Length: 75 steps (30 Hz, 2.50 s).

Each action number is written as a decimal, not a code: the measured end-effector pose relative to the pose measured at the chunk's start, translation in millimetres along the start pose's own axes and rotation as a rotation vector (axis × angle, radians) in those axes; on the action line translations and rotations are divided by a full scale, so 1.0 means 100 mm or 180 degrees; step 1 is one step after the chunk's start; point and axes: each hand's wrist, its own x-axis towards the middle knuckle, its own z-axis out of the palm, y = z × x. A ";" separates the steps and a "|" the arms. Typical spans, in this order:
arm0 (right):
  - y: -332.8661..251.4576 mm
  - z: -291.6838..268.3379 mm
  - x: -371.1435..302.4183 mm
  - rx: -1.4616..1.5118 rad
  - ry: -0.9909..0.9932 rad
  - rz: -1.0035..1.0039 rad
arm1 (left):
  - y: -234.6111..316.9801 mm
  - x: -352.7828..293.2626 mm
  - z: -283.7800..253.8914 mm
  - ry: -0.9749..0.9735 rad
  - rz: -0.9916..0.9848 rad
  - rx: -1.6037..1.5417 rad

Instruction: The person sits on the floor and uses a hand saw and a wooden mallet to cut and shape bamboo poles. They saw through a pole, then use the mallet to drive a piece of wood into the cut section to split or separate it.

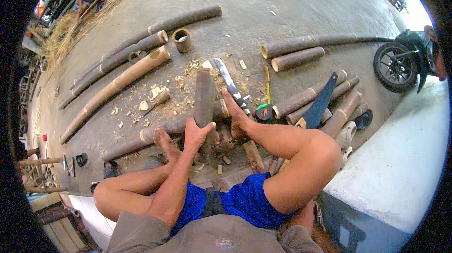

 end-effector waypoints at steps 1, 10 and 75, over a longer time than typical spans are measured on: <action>0.01 0.09 -0.03 -0.0055 -0.0067 -0.0054 | -0.01 -0.01 -0.03 -0.0169 -0.0122 -0.0185; -0.34 0.57 -0.53 -0.0470 -0.0710 -0.0506 | -0.11 -0.08 -0.05 -0.0317 -0.0725 -0.2197; 0.78 1.38 -1.04 -0.2117 -0.1188 -0.0040 | -0.75 0.31 -0.55 -0.0493 -0.1280 -0.3171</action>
